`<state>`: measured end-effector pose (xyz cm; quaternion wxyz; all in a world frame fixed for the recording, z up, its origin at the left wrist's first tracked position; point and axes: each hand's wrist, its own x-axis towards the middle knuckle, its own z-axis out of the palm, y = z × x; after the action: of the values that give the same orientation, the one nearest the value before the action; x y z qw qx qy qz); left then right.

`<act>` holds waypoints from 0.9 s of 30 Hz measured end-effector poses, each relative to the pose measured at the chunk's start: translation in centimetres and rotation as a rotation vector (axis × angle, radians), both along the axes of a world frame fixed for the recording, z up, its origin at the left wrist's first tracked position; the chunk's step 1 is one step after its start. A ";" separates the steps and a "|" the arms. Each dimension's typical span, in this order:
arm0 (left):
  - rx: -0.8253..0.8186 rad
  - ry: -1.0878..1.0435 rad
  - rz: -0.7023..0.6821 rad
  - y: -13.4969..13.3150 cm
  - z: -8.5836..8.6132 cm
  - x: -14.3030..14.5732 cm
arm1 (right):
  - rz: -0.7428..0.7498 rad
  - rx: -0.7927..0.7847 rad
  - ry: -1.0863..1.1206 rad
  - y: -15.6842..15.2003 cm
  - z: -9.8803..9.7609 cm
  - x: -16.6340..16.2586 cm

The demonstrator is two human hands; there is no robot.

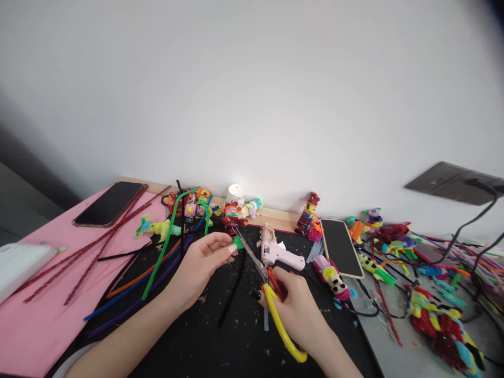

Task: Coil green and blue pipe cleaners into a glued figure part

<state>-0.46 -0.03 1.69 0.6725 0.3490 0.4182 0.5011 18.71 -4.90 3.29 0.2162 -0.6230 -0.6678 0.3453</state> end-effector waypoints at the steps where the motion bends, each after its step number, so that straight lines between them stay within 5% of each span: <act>1: -0.002 0.001 0.002 0.0 0.0 0.0 | 0.001 -0.002 -0.003 0.0 0.0 0.0; 17: -0.015 -0.006 0.003 0.1 0.0 -0.1 | -0.003 -0.032 -0.007 0.2 0.2 0.0; 27: 0.002 -0.011 0.019 0.0 0.2 0.0 | 0.119 0.001 0.192 -0.2 0.0 0.6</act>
<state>-0.49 -0.04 1.85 0.6697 0.3429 0.4171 0.5099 19.30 -5.07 3.25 0.2583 -0.5462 -0.6801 0.4153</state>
